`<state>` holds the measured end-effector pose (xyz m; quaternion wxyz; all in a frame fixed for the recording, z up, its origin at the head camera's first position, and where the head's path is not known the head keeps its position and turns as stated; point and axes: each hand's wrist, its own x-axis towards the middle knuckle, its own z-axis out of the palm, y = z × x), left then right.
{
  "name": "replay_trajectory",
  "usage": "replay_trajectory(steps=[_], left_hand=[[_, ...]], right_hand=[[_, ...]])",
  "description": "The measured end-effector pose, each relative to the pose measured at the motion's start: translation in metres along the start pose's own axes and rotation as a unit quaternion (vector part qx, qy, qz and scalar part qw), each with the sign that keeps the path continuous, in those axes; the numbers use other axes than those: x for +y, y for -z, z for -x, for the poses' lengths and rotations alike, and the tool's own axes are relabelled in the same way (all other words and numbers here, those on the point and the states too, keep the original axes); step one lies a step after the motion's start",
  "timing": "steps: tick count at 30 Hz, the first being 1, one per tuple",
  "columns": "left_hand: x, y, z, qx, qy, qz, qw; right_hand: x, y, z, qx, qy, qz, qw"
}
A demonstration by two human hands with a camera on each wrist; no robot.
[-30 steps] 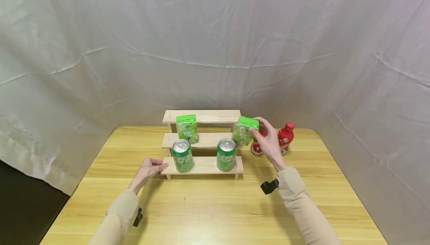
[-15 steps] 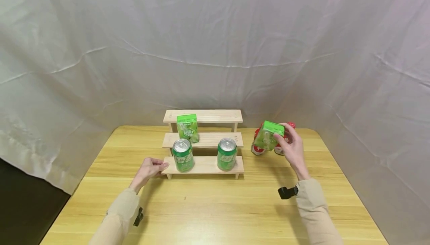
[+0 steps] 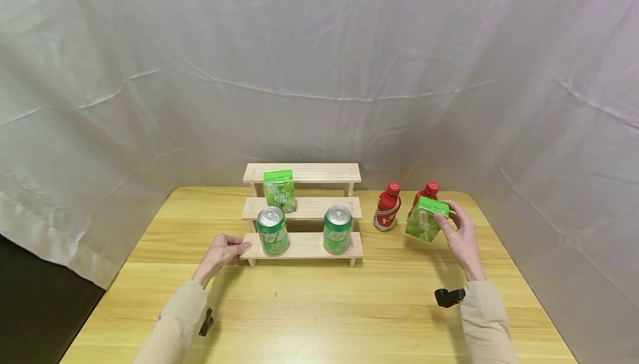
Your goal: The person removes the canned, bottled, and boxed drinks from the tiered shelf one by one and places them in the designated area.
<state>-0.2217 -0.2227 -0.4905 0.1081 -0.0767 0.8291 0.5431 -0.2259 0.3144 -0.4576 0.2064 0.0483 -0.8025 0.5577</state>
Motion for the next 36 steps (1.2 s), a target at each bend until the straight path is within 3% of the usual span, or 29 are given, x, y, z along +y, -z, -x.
replay_trajectory(steps=[9,23,36], left_hand=[[-0.001,0.000,-0.001,0.000,-0.001,0.004,1.0000],[-0.002,0.000,-0.001,0.001,-0.006,0.003,1.0000],[-0.003,0.000,-0.002,0.002,0.002,0.003,1.0000]], right_hand=[[0.030,0.011,0.005,-0.028,0.017,0.014,0.9994],[0.058,0.016,0.013,-0.069,-0.012,0.009,0.9975],[0.058,0.025,0.012,-0.097,-0.085,0.008,0.9916]])
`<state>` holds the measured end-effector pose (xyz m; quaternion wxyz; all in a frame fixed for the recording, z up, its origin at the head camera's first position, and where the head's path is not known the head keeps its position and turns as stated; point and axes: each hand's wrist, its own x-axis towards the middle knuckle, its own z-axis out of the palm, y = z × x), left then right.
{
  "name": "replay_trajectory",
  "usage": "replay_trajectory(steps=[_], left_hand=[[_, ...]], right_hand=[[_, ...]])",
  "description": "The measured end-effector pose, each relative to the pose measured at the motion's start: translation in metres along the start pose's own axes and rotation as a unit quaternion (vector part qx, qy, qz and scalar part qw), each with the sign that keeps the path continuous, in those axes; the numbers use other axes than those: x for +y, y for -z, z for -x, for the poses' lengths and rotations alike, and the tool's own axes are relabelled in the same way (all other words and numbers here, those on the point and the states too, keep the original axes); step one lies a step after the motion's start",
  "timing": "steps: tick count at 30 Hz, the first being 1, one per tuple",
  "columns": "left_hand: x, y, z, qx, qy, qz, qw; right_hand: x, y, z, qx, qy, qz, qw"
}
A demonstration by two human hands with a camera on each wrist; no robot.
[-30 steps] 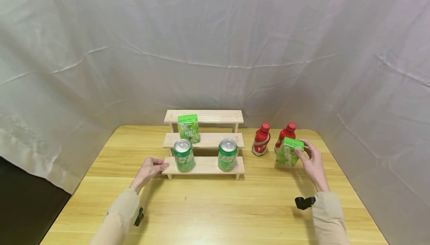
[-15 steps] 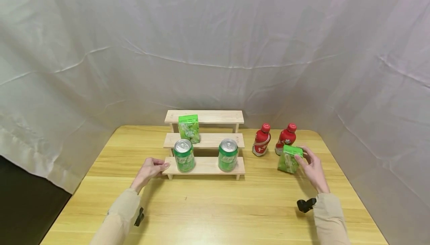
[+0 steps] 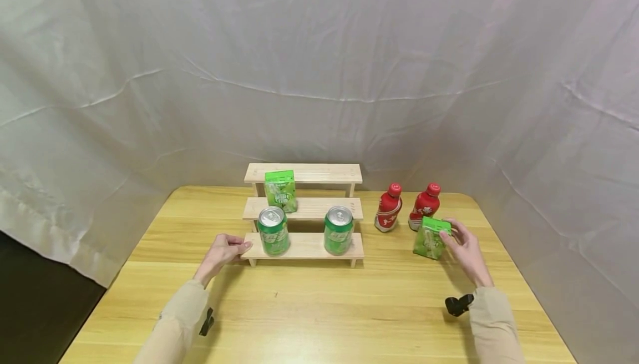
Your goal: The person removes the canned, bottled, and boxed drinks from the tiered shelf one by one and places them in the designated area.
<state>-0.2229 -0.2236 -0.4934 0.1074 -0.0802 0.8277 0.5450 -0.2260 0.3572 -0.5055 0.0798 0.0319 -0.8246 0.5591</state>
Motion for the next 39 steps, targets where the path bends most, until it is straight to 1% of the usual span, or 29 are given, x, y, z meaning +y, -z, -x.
replay_trajectory(steps=[2,4,8,11,13,15,19,22,27,29,35,39], left_hand=[[0.000,0.000,0.000,0.000,0.001,0.003,1.0000],[0.000,0.000,0.000,-0.001,0.001,0.003,1.0000],[0.000,0.000,0.000,0.000,0.002,-0.001,1.0000],[0.001,0.000,0.000,0.001,0.003,-0.003,1.0000],[0.001,-0.001,0.000,0.001,0.003,-0.002,1.0000],[0.001,-0.001,0.000,-0.003,0.003,0.003,1.0000],[0.001,0.000,0.000,-0.009,0.001,0.014,0.9999],[0.001,0.001,0.001,-0.013,-0.003,0.011,0.9999],[0.002,0.002,0.002,-0.013,-0.005,-0.003,0.9999],[0.002,0.002,0.002,-0.014,-0.006,-0.006,0.9999],[0.002,0.002,0.002,-0.015,-0.004,0.006,0.9999],[0.003,0.001,0.002,-0.014,-0.003,0.002,0.9999]], right_hand=[[-0.001,0.001,0.000,-0.002,-0.004,0.005,1.0000],[-0.004,0.001,0.000,0.004,0.002,-0.004,1.0000],[-0.016,-0.005,-0.004,0.042,0.049,-0.015,0.9978],[-0.034,-0.011,-0.008,0.065,0.074,0.015,0.9950],[-0.047,-0.015,-0.010,0.064,0.079,0.034,0.9942],[-0.060,-0.019,-0.012,0.052,0.075,0.046,0.9948],[-0.084,-0.031,-0.019,0.022,0.072,0.046,0.9961],[-0.099,-0.042,-0.027,0.001,0.085,0.048,0.9952],[-0.125,-0.063,-0.044,-0.044,0.106,0.032,0.9928],[-0.136,-0.071,-0.050,-0.063,0.111,0.029,0.9914],[-0.167,-0.098,-0.063,-0.118,0.116,0.054,0.9848],[-0.185,-0.114,-0.071,-0.146,0.125,0.061,0.9795]])
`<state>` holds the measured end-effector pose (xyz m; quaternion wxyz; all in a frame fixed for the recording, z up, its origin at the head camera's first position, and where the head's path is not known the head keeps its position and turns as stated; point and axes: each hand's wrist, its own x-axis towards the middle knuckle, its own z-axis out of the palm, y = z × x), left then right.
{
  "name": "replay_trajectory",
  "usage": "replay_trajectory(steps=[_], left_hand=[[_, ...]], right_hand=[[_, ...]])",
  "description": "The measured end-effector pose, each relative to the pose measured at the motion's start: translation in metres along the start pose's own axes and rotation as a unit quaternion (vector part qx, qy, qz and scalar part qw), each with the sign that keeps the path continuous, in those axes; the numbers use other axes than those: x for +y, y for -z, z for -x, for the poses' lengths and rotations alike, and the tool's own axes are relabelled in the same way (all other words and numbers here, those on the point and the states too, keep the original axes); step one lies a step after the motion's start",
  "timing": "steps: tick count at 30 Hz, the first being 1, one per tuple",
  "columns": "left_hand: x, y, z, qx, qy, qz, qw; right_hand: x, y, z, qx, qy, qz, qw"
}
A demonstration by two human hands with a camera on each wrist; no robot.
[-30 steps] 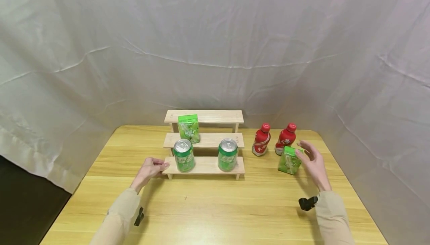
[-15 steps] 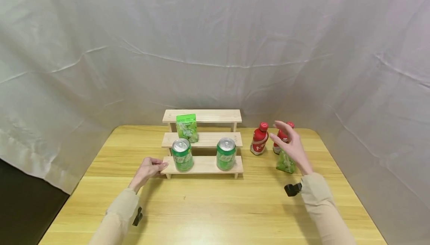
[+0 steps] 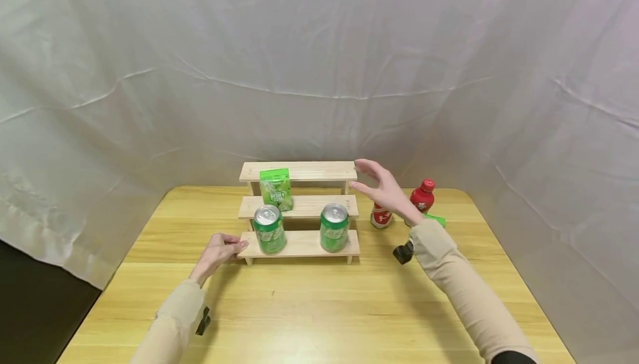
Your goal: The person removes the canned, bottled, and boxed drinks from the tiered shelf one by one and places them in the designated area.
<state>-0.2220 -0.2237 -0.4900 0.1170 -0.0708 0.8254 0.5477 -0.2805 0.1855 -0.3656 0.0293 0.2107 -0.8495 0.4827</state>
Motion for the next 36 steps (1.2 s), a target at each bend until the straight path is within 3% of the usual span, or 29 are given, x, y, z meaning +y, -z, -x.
replay_trajectory(steps=[7,21,36], left_hand=[[0.001,0.000,0.001,0.002,0.006,-0.006,1.0000],[0.003,0.000,0.002,0.000,0.005,-0.009,1.0000],[0.001,0.001,0.002,0.009,0.012,-0.019,0.9997]], right_hand=[[-0.019,-0.016,-0.029,-0.051,0.030,0.008,0.9982],[-0.050,-0.069,-0.072,-0.153,0.021,0.012,0.9880],[-0.057,-0.112,-0.089,-0.161,-0.002,0.020,0.9868]])
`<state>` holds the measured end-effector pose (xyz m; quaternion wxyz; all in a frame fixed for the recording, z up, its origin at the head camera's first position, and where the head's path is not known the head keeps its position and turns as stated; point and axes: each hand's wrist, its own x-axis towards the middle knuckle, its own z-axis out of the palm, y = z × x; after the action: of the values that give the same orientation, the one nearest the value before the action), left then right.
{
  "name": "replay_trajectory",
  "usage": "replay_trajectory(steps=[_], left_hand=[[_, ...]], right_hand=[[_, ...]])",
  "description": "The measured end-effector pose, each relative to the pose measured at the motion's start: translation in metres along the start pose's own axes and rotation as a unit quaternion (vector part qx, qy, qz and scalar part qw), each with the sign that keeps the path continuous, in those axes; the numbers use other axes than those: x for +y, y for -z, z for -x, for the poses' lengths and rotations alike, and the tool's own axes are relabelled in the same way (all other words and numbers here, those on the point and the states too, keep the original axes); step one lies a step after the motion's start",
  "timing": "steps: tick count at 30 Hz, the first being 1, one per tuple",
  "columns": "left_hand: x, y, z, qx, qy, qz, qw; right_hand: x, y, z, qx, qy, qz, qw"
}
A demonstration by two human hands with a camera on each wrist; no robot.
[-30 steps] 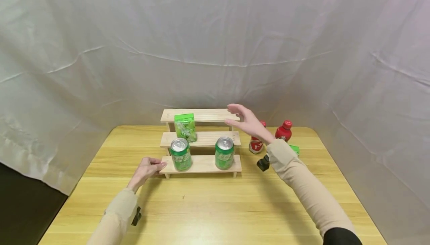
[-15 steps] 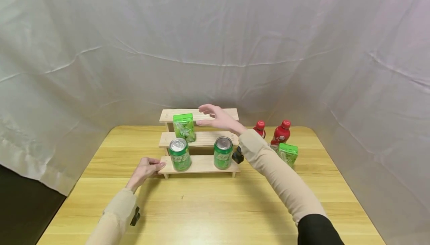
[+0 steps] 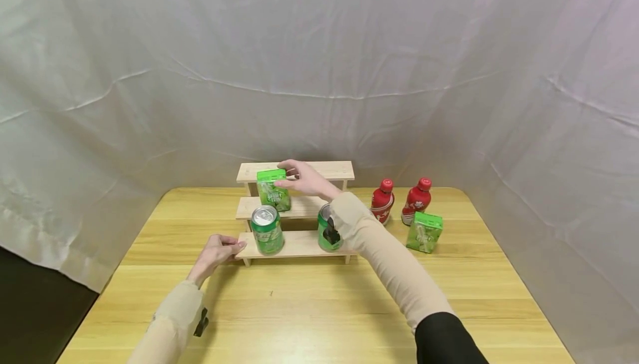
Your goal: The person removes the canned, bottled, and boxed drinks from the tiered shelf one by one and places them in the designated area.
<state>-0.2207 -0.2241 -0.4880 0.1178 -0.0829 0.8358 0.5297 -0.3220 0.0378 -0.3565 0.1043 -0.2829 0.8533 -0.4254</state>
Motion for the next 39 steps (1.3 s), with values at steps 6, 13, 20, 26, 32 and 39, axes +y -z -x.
replay_trajectory(steps=[6,13,20,26,32,39], left_hand=[[0.001,-0.001,0.001,-0.003,-0.001,0.000,1.0000],[0.002,0.000,0.004,-0.002,-0.004,-0.003,1.0000],[0.003,-0.001,0.004,-0.001,-0.003,0.002,1.0000],[0.003,-0.002,0.002,-0.006,-0.008,0.018,0.9998],[0.003,-0.003,0.003,-0.006,-0.007,0.018,0.9998],[0.002,-0.003,0.002,-0.010,-0.011,0.018,0.9997]], right_hand=[[0.000,-0.007,-0.001,-0.004,-0.006,-0.005,1.0000],[-0.002,-0.010,0.000,0.007,-0.008,-0.019,0.9998],[-0.001,-0.012,0.000,0.022,-0.009,-0.017,0.9996],[-0.003,-0.011,0.005,0.042,0.005,-0.010,0.9990],[-0.007,-0.004,0.018,0.090,0.019,-0.010,0.9958],[-0.008,0.011,0.039,0.133,0.040,-0.021,0.9900]])
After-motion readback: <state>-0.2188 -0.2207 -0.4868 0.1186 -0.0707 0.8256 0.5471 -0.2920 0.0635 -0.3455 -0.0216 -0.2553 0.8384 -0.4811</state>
